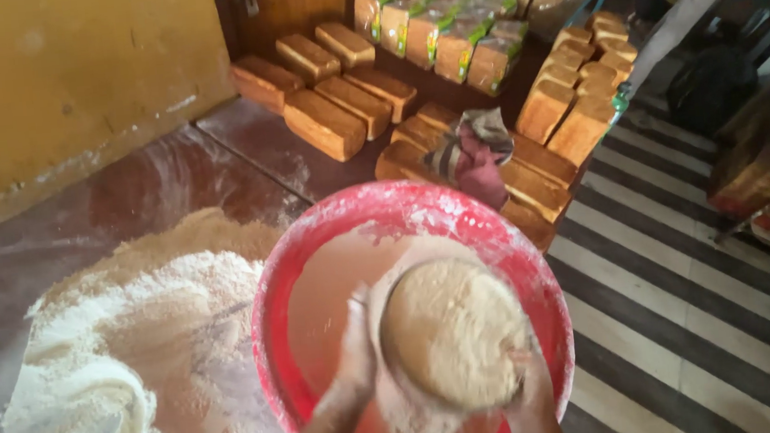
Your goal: The person sifts flour with a round metal sieve held over a large red basin, shaking and tapping the sieve so fine flour falls through while working over a floured wooden table. They periodically refill the sieve from the flour pile on the table and continue sifting batch after batch into the basin.
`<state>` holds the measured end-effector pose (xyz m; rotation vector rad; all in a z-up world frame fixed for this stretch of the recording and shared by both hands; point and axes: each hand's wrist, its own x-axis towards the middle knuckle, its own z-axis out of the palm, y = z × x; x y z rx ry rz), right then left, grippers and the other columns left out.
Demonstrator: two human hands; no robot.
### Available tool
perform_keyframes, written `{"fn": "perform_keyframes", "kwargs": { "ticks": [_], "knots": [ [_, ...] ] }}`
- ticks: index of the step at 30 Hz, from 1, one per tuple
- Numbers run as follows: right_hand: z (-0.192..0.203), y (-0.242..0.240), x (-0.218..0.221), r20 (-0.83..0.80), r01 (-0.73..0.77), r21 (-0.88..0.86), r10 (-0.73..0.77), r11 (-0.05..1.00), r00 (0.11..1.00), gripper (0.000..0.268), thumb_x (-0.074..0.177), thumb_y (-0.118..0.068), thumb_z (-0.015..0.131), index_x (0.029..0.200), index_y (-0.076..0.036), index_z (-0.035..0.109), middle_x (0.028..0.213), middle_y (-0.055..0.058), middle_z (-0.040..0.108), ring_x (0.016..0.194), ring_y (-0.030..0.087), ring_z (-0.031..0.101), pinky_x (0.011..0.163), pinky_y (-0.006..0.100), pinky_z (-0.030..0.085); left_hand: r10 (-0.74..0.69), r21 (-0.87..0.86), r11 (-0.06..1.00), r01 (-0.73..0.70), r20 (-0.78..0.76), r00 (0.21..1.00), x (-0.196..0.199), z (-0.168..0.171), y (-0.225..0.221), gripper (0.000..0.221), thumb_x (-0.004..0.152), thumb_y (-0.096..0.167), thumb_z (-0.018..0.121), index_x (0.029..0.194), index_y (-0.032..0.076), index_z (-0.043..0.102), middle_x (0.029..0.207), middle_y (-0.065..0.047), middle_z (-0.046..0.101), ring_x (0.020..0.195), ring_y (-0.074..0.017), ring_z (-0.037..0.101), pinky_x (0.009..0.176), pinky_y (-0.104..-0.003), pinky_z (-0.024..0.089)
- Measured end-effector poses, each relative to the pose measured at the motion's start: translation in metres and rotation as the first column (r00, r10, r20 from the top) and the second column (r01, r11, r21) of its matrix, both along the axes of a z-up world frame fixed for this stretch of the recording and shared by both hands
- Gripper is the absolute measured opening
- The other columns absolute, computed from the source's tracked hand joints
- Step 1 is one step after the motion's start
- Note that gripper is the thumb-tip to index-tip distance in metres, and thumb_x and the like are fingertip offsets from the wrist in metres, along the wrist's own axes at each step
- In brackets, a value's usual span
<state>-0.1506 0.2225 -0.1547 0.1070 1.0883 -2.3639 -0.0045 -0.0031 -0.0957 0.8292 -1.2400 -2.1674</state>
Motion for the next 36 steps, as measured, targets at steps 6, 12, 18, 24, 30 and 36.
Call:
{"fn": "perform_keyframes", "kwargs": {
  "ticks": [6,12,18,24,30,36],
  "knots": [
    [0.012,-0.005,0.004,0.077,-0.059,0.017,0.058,0.998,0.995,0.070,0.079,-0.022,0.054,0.145,0.001,0.050,0.131,0.019,0.064,0.118,0.035,0.063,0.097,0.049,0.053,-0.041,-0.094,0.995,0.041,0.004,0.999,0.007,-0.028,-0.002,0.076,0.101,0.055,0.033,0.159,0.007,0.031,0.169,-0.007,0.031,0.156,-0.0200,0.026,0.125,-0.035,0.018],
    [0.021,-0.007,-0.001,0.006,-0.052,0.227,0.052,0.973,0.999,0.067,0.078,-0.019,0.053,0.144,-0.009,0.050,0.123,0.012,0.065,0.109,0.028,0.064,0.090,0.048,0.054,-0.276,-0.163,0.938,0.304,0.175,0.945,0.022,0.007,0.001,0.068,0.099,0.041,0.051,0.159,0.017,0.030,0.152,-0.009,0.052,0.141,-0.0243,0.046,0.116,-0.037,0.035],
    [-0.005,-0.012,-0.021,-0.098,-0.218,0.197,0.241,0.956,0.966,0.066,0.088,-0.027,0.059,0.149,-0.004,0.048,0.128,0.014,0.064,0.111,0.023,0.065,0.093,0.040,0.055,-0.225,0.138,0.970,0.200,0.203,0.953,0.016,-0.011,-0.007,0.064,0.096,0.025,0.055,0.157,0.030,0.035,0.134,-0.008,0.064,0.116,-0.0248,0.066,0.084,-0.040,0.061],
    [-0.015,0.000,-0.041,-0.110,-0.188,0.405,0.252,0.895,0.962,0.059,0.098,-0.041,0.049,0.154,-0.024,0.043,0.131,0.011,0.063,0.099,0.026,0.066,0.077,0.042,0.057,0.007,0.086,0.996,-0.010,0.039,0.999,0.023,-0.059,-0.031,0.056,0.100,0.027,0.053,0.155,0.024,0.043,0.144,-0.004,0.057,0.125,-0.0193,0.057,0.092,-0.037,0.053],
    [-0.007,0.028,-0.034,-0.420,0.125,0.473,0.098,0.872,0.902,0.041,0.105,-0.028,0.052,0.139,-0.007,0.061,0.124,0.011,0.069,0.104,0.028,0.067,0.084,0.041,0.058,0.047,0.164,0.985,-0.059,0.078,0.996,0.038,0.005,-0.017,0.050,0.103,0.032,0.050,0.151,0.018,0.046,0.148,-0.006,0.055,0.132,-0.0212,0.053,0.107,-0.043,0.045],
    [0.011,0.062,-0.014,-0.857,0.742,0.495,0.395,0.452,0.331,0.034,0.094,-0.018,0.067,0.126,-0.005,0.068,0.126,0.016,0.069,0.117,0.035,0.065,0.101,0.043,0.052,0.085,0.185,0.978,-0.098,0.078,0.993,0.044,-0.014,-0.027,0.056,0.101,0.030,0.045,0.155,0.013,0.042,0.152,-0.008,0.052,0.135,-0.0224,0.051,0.109,-0.042,0.044]
  ]
}}
